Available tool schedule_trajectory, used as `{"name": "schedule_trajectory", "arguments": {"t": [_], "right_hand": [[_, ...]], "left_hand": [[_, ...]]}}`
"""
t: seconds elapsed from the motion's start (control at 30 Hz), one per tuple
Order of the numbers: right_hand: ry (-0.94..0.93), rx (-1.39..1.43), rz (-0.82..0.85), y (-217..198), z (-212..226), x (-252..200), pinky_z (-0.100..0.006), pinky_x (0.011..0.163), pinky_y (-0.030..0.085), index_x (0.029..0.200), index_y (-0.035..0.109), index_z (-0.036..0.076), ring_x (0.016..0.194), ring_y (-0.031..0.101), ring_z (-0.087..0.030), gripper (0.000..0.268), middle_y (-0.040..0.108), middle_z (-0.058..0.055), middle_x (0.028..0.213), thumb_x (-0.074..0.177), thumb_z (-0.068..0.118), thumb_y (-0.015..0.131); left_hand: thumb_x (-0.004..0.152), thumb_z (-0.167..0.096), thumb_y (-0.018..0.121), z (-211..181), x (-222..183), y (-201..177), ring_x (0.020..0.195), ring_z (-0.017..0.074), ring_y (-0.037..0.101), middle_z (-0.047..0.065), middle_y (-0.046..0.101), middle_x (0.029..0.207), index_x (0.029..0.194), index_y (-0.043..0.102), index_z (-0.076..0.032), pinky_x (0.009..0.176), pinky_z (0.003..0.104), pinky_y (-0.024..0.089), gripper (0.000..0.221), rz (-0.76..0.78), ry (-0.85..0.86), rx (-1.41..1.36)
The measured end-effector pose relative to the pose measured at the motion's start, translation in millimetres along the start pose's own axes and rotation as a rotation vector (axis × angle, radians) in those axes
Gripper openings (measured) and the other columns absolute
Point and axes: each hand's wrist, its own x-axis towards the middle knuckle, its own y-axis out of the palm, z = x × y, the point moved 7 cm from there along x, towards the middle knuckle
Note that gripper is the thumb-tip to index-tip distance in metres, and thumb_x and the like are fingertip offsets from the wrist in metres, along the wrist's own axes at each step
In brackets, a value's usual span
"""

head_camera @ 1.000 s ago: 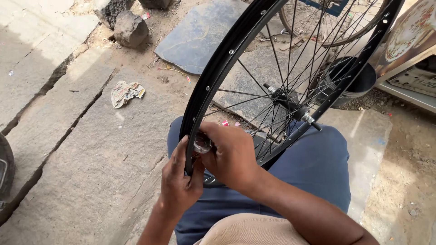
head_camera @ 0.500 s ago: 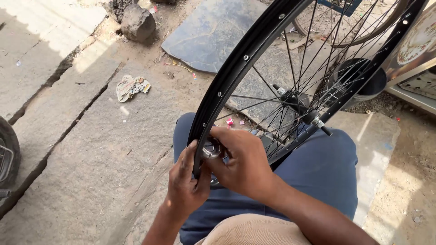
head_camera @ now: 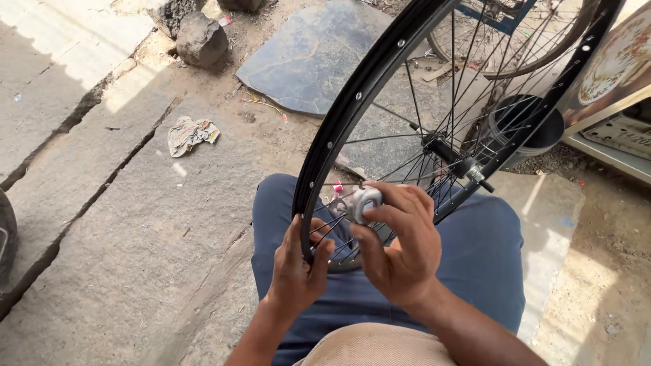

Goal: The person tightens spokes on a bicycle wheel by turning the spoke nipples with a round spoke wrench and spins the wheel to align it.

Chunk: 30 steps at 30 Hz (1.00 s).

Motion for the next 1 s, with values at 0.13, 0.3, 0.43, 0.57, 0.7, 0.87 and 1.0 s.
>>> {"name": "schedule_trajectory", "arguments": {"t": [0.13,0.3,0.43,0.57,0.7,0.87,1.0], "right_hand": [[-0.05,0.2,0.025,8.7,-16.7,2.7,-0.037,0.102,0.056,0.118,0.056,0.006,0.113,0.072,-0.025,0.031,0.068,-0.013,0.127,0.098,0.019,0.076],[-0.02,0.242,0.228,30.0,-20.5,23.8,-0.041,0.104,0.053,0.134,0.059,0.004,0.116,0.071,-0.034,0.04,0.072,-0.013,0.124,0.101,0.022,0.07],[0.033,0.416,0.332,47.1,-20.8,33.1,-0.035,0.093,0.056,0.134,0.061,0.002,0.106,0.073,-0.024,0.038,0.073,-0.012,0.123,0.105,0.026,0.068],[0.608,0.606,0.436,72.8,-43.5,22.1,-0.029,0.075,0.058,0.124,0.076,0.009,0.082,0.07,-0.014,0.034,0.079,-0.007,0.095,0.103,0.03,0.06],[0.167,0.692,0.254,46.0,-17.0,36.5,-0.033,0.091,0.053,0.131,0.065,0.006,0.114,0.068,-0.021,0.032,0.07,-0.015,0.126,0.108,0.028,0.071],[0.343,0.347,0.402,68.4,-18.8,40.9,-0.025,0.075,0.056,0.126,0.066,0.007,0.09,0.076,-0.016,0.039,0.077,-0.006,0.102,0.091,0.02,0.076],[0.411,0.4,0.529,74.9,-20.7,47.3,-0.027,0.066,0.056,0.12,0.071,0.007,0.07,0.071,-0.019,0.04,0.077,-0.006,0.091,0.081,0.012,0.08]], "left_hand": [[0.103,0.002,0.063,-21.7,24.0,-4.6,0.075,0.0139,0.068,0.01,0.066,0.104,0.163,0.019,-0.005,0.066,0.028,0.059,0.074,0.045,-0.041,-0.012],[0.099,0.004,0.06,-32.5,41.1,-29.5,0.071,0.0112,0.069,0.01,0.065,0.102,0.162,0.019,-0.005,0.06,0.026,0.06,0.075,0.141,-0.153,0.029],[0.1,0.003,0.061,-28.1,36.5,-35.0,0.073,0.0107,0.067,0.01,0.063,0.106,0.164,0.018,-0.008,0.061,0.026,0.061,0.077,0.173,-0.163,0.039],[0.102,0.003,0.062,-25.1,36.8,-35.6,0.075,0.0113,0.066,0.011,0.061,0.112,0.165,0.015,-0.012,0.062,0.026,0.061,0.08,0.166,-0.133,0.052],[0.102,0.003,0.062,-24.9,37.7,-37.5,0.079,0.0133,0.067,0.014,0.061,0.118,0.165,0.014,-0.012,0.064,0.027,0.063,0.081,0.149,-0.124,0.055],[0.102,0.003,0.062,-24.2,34.5,-38.9,0.08,0.0141,0.069,0.015,0.062,0.119,0.165,0.012,-0.011,0.066,0.028,0.064,0.082,0.159,-0.154,0.059],[0.101,0.0,0.063,-22.4,38.2,-41.5,0.076,0.0128,0.071,0.013,0.066,0.109,0.165,0.012,-0.01,0.065,0.029,0.062,0.083,0.175,-0.119,0.117]]}}
